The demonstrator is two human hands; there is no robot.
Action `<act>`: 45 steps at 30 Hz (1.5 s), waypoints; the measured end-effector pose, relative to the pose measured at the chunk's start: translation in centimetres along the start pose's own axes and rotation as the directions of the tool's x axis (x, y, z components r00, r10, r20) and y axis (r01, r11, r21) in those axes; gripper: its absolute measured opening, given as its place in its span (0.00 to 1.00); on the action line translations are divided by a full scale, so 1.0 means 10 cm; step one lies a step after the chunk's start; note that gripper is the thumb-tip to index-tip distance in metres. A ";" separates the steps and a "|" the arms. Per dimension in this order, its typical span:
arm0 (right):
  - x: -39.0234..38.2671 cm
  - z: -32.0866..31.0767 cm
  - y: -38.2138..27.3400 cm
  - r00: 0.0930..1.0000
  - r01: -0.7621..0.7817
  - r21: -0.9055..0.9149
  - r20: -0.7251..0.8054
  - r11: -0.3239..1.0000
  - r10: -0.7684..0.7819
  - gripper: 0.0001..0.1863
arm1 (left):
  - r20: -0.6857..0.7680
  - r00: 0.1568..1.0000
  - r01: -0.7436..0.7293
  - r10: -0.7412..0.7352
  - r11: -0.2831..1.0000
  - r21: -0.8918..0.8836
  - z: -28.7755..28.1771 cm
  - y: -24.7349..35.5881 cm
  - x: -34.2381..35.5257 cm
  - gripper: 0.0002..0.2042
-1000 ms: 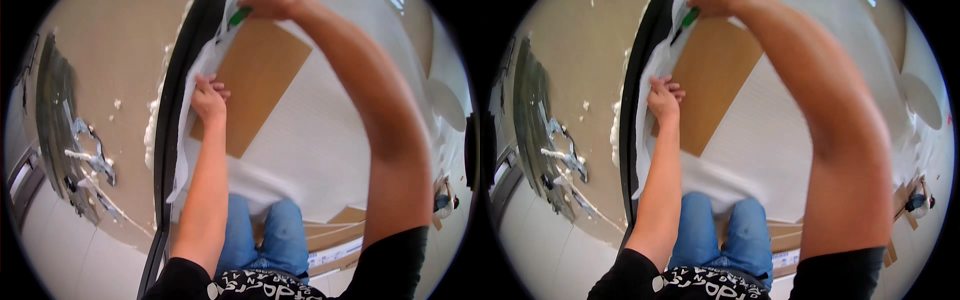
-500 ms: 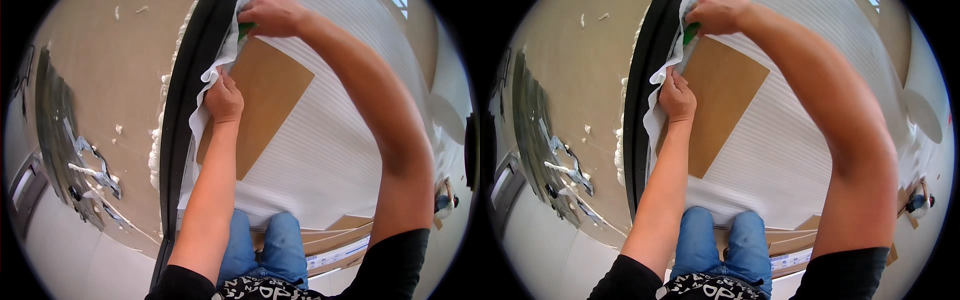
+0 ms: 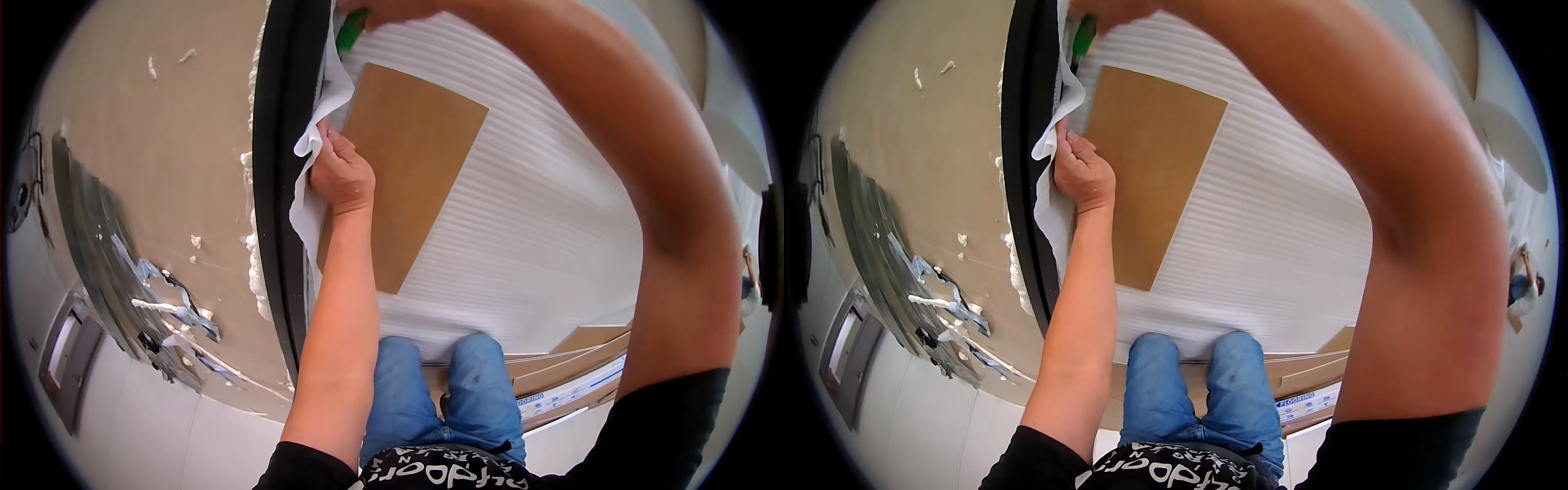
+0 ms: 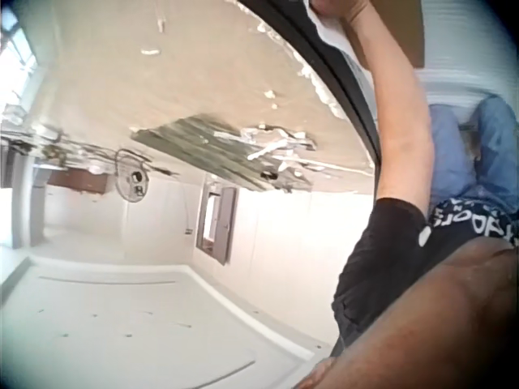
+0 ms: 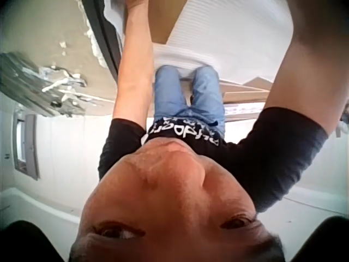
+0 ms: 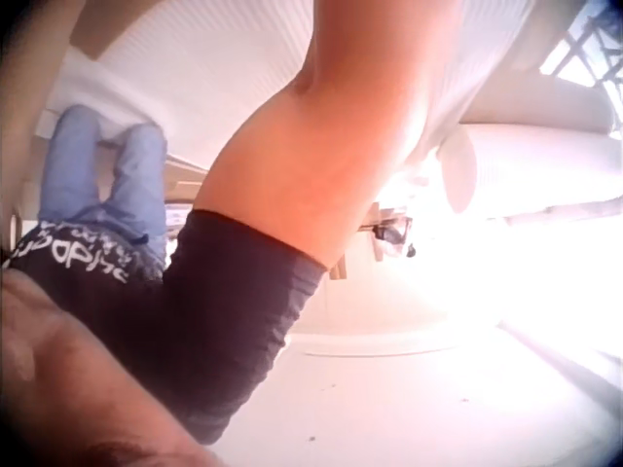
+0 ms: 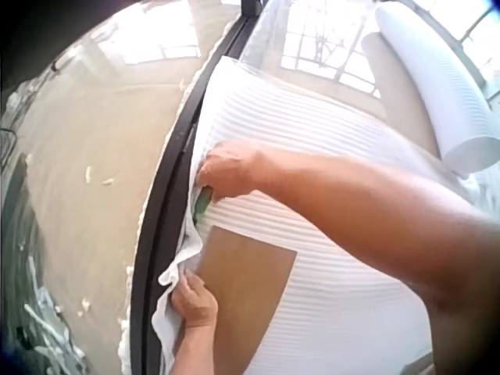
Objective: The person cuts white foam underlayment with a utility knife, removes flooring planks from a cardboard box, and marks a plank with a pencil and a square before cutting it on a table saw.
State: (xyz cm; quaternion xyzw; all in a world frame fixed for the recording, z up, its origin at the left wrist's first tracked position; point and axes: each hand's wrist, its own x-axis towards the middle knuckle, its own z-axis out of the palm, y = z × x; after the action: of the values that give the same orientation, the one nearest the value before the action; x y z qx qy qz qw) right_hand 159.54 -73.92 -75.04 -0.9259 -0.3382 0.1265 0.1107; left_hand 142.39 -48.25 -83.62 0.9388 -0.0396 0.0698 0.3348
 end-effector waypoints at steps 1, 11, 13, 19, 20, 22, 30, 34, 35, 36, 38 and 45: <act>-0.01 -0.05 0.12 0.998 -0.059 -0.042 0.014 0.997 0.060 0.13 | 0.010 1.000 0.010 -0.010 1.000 -0.012 0.00 0.06 0.00 0.15; -0.19 -0.21 0.22 0.974 -0.219 -0.140 0.023 0.966 0.224 0.13 | -0.006 1.000 -0.016 0.016 1.000 0.004 0.02 0.01 -0.03 0.15; -0.24 -0.19 0.31 0.982 -0.185 -0.122 0.017 0.975 0.188 0.13 | 0.000 1.000 -0.022 0.022 1.000 0.008 0.05 0.06 -0.03 0.15; -0.84 -0.19 0.67 0.910 -0.369 -0.094 -0.240 0.925 0.339 0.14 | -0.051 0.997 -0.061 0.064 0.997 0.041 0.10 -0.03 0.01 0.13; -1.02 -0.16 0.59 0.888 -0.411 -0.045 -0.245 0.910 0.389 0.15 | -0.061 0.992 -0.108 0.112 0.991 0.076 0.08 -0.03 0.01 0.13; -1.38 0.06 0.41 0.800 -0.485 0.082 -0.361 0.871 0.480 0.15 | -0.086 0.984 -0.144 0.156 0.981 0.131 0.00 -0.03 0.03 0.12; -2.19 1.21 0.18 0.399 -0.771 0.162 -0.631 0.616 0.665 0.22 | 0.066 0.997 -0.046 0.033 0.978 0.203 0.01 0.10 -0.01 0.12; -2.20 1.22 0.19 0.354 -0.795 0.185 -0.632 0.578 0.689 0.23 | 0.067 0.996 -0.077 0.063 0.970 0.232 0.02 0.14 0.01 0.12; -2.18 1.23 0.19 0.348 -0.798 0.190 -0.629 0.572 0.695 0.23 | 0.026 0.989 -0.147 0.146 0.954 0.262 0.03 0.13 0.03 0.10; -2.18 1.24 0.21 0.346 -0.795 0.201 -0.626 0.573 0.699 0.23 | 0.029 0.989 -0.149 0.147 0.951 0.272 0.05 0.13 0.04 0.10; -2.18 1.25 0.22 0.336 -0.790 0.216 -0.631 0.574 0.699 0.23 | 0.009 0.987 -0.157 0.160 0.950 0.271 0.07 0.12 0.03 0.10; -2.19 1.24 0.25 0.314 -0.796 0.246 -0.612 0.553 0.725 0.23 | -0.001 0.971 -0.226 0.238 0.922 0.315 0.05 0.22 0.10 0.08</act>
State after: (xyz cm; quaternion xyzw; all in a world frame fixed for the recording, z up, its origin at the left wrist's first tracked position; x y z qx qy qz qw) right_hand 140.95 -88.62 -84.01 -0.9579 0.1940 -0.1860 0.1011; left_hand 143.14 -50.34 -82.49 0.9670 -0.1323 0.1329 0.1723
